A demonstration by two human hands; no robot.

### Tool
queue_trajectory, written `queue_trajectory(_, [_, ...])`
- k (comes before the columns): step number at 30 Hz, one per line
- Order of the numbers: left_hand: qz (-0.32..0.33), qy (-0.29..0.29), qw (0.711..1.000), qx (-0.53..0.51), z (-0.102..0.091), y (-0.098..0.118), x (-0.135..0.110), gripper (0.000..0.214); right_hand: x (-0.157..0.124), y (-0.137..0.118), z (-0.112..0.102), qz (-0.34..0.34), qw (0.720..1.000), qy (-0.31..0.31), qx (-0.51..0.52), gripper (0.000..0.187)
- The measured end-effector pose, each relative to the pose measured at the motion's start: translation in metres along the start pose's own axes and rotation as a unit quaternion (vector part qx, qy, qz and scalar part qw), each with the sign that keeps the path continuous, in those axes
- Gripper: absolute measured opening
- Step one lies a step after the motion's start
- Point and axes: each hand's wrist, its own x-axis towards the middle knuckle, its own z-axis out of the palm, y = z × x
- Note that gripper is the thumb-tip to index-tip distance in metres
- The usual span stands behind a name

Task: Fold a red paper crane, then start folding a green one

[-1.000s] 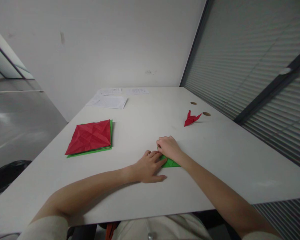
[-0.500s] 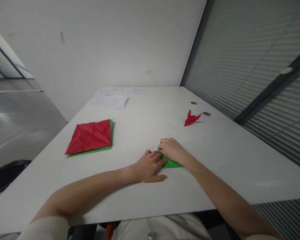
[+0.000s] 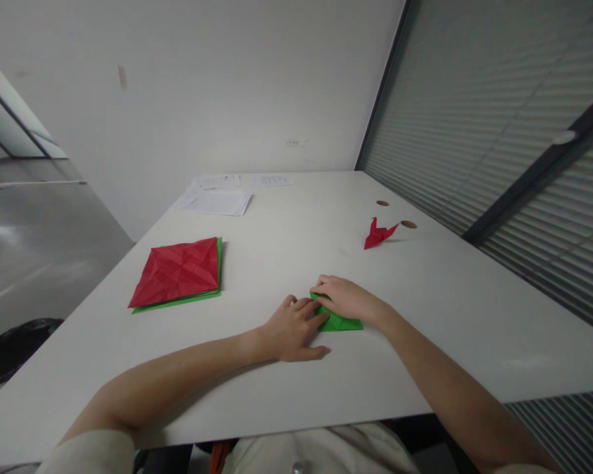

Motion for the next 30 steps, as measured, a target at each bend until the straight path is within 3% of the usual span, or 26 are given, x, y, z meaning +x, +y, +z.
queue_trajectory(5, [-0.020,0.017,1.000,0.002,0.001,-0.001,-0.003,0.057,-0.007,0.021,-0.001,0.044,0.993,0.052,0.093,0.050])
queue_trajectory(8, [-0.042,0.029,0.999,0.006,0.004,-0.005,-0.003,0.055,-0.012,0.033,0.009,0.058,0.987,0.094,0.121,0.044])
queue_trajectory(13, [-0.061,0.046,0.997,0.005,0.008,-0.015,0.002,0.044,-0.020,0.039,0.034,0.020,0.963,0.185,0.196,0.029])
queue_trajectory(21, [-0.069,0.048,0.996,0.002,0.008,-0.022,0.008,0.032,-0.022,0.042,0.043,-0.066,0.978,0.154,0.125,0.032])
queue_trajectory(30, [-0.074,0.049,0.996,0.009,0.008,-0.021,0.009,0.027,-0.020,0.047,0.048,-0.119,0.974,0.169,0.089,0.029])
